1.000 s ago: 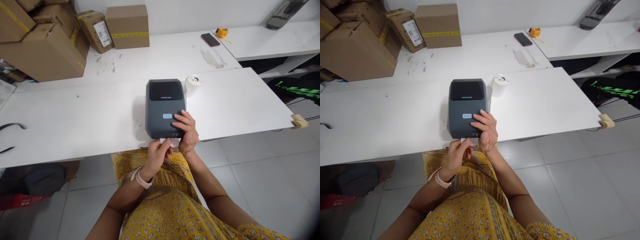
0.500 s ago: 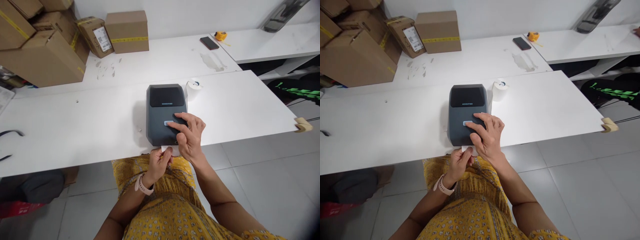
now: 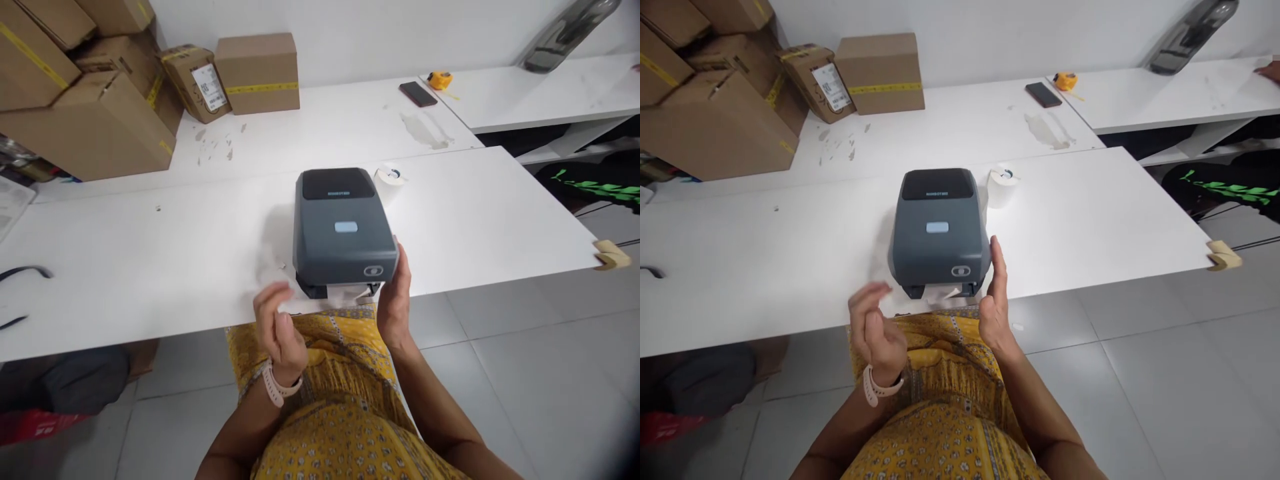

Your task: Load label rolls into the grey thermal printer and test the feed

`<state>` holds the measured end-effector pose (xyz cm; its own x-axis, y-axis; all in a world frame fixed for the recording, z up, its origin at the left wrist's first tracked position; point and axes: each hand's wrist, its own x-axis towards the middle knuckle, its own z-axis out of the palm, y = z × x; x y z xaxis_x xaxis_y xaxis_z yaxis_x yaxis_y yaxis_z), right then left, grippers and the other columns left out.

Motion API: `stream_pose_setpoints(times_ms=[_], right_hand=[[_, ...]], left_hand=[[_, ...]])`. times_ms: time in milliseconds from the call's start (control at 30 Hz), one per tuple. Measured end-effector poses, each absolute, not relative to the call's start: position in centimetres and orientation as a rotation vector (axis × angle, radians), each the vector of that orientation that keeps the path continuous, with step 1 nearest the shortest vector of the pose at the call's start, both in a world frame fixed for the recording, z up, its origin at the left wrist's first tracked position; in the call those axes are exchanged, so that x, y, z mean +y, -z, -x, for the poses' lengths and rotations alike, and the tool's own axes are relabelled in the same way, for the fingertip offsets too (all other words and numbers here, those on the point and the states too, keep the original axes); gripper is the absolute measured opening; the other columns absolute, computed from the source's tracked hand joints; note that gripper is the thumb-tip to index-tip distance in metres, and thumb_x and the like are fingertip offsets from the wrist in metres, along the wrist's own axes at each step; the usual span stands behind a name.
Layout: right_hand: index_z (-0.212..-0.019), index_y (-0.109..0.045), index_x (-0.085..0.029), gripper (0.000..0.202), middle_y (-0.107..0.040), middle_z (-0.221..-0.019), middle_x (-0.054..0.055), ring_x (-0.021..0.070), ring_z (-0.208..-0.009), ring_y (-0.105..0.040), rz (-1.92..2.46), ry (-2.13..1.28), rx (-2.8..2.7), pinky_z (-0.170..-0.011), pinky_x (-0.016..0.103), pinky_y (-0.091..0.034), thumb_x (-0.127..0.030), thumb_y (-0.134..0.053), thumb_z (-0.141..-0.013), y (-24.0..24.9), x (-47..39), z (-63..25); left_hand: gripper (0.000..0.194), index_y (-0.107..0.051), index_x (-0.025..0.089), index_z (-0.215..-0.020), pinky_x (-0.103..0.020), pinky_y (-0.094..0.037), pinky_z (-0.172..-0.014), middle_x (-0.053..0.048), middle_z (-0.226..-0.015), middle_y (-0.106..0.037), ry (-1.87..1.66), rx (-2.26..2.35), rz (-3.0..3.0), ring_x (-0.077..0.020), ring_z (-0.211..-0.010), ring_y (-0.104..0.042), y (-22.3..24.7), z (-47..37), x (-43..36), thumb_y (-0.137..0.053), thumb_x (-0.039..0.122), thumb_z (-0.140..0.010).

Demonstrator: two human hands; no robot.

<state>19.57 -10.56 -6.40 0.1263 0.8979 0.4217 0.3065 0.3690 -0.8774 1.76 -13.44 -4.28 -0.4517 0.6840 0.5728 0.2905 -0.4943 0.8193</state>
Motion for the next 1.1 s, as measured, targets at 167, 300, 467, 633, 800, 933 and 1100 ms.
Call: stream_pose_setpoints(times_ms=[167, 300, 467, 633, 800, 933, 1100], right_hand=[[-0.166, -0.007, -0.047, 0.074, -0.008, -0.179, -0.006, 0.0340, -0.168, -0.008, 1.044, -0.435, -1.470, -0.133, 0.068, -0.017, -0.074, -0.023, -0.100, 4.3, -8.6, -19.4], [-0.167, -0.002, -0.043, 0.081, -0.004, -0.180, -0.002, 0.0374, -0.167, -0.004, 0.970, -0.211, -1.619, -0.133, 0.069, -0.013, -0.079, -0.023, -0.097, 0.4, -4.1, -20.1], [-0.167, -0.007, -0.036, 0.077, -0.020, -0.176, 0.005, 0.0344, -0.166, -0.014, 0.929, -0.044, -1.697, -0.134, 0.061, -0.019, -0.075, -0.015, -0.100, -3.7, 2.0, -19.9], [-0.164, -0.020, -0.040, 0.069, -0.033, -0.170, 0.001, 0.0272, -0.165, -0.020, 0.966, -0.104, -1.617, -0.136, 0.053, -0.022, -0.071, -0.017, -0.102, -7.2, 6.6, -19.2], [-0.160, -0.030, -0.039, 0.069, -0.036, -0.171, 0.001, 0.0226, -0.165, -0.023, 0.962, -0.188, -1.605, -0.136, 0.047, -0.022, -0.073, -0.024, -0.101, -8.8, 11.0, -19.3], [-0.161, -0.026, -0.036, 0.072, -0.035, -0.171, 0.003, 0.0212, -0.162, -0.029, 0.980, -0.230, -1.687, -0.134, 0.047, -0.026, -0.075, -0.029, -0.100, -8.5, 14.8, -20.6], [-0.166, -0.015, -0.038, 0.074, -0.034, -0.171, 0.005, 0.0263, -0.161, -0.032, 0.950, -0.094, -1.747, -0.127, 0.053, -0.037, -0.069, -0.037, -0.102, -7.2, 12.5, -21.6]], left_hand=[[0.053, -0.042, 0.032, -0.159, -0.044, -0.032, -0.131, -0.005, -0.172, -0.035, -1.593, 1.374, -1.372, -0.0248, -0.160, -0.033, 2.9, -1.3, -9.6, -0.044, 0.046, -0.108], [0.063, -0.042, 0.031, -0.158, -0.045, -0.029, -0.133, -0.007, -0.171, -0.038, -1.439, 1.316, -1.311, -0.0272, -0.160, -0.033, 3.6, -0.8, -7.1, -0.059, 0.050, -0.101], [0.066, -0.045, 0.029, -0.155, -0.044, -0.039, -0.127, -0.009, -0.165, -0.047, -1.392, 1.213, -1.279, -0.0305, -0.156, -0.040, 4.7, -0.4, -6.1, -0.067, 0.044, -0.095], [0.062, -0.048, 0.028, -0.153, -0.045, -0.042, -0.123, -0.010, -0.161, -0.051, -1.382, 1.194, -1.253, -0.0305, -0.152, -0.045, 4.6, -0.2, -6.3, -0.067, 0.040, -0.095], [0.062, -0.048, 0.027, -0.152, -0.044, -0.042, -0.123, -0.010, -0.160, -0.052, -1.395, 1.181, -1.241, -0.0299, -0.151, -0.047, 4.5, -0.3, -6.1, -0.067, 0.039, -0.094], [0.063, -0.047, 0.027, -0.153, -0.043, -0.042, -0.123, -0.010, -0.162, -0.050, -1.379, 1.185, -1.236, -0.0297, -0.152, -0.046, 4.6, -0.3, -6.3, -0.065, 0.037, -0.094], [0.070, -0.044, 0.028, -0.154, -0.047, -0.040, -0.124, -0.012, -0.168, -0.040, -1.354, 1.208, -1.189, -0.0316, -0.155, -0.041, 4.1, 0.5, -5.5, -0.069, 0.043, -0.090]])
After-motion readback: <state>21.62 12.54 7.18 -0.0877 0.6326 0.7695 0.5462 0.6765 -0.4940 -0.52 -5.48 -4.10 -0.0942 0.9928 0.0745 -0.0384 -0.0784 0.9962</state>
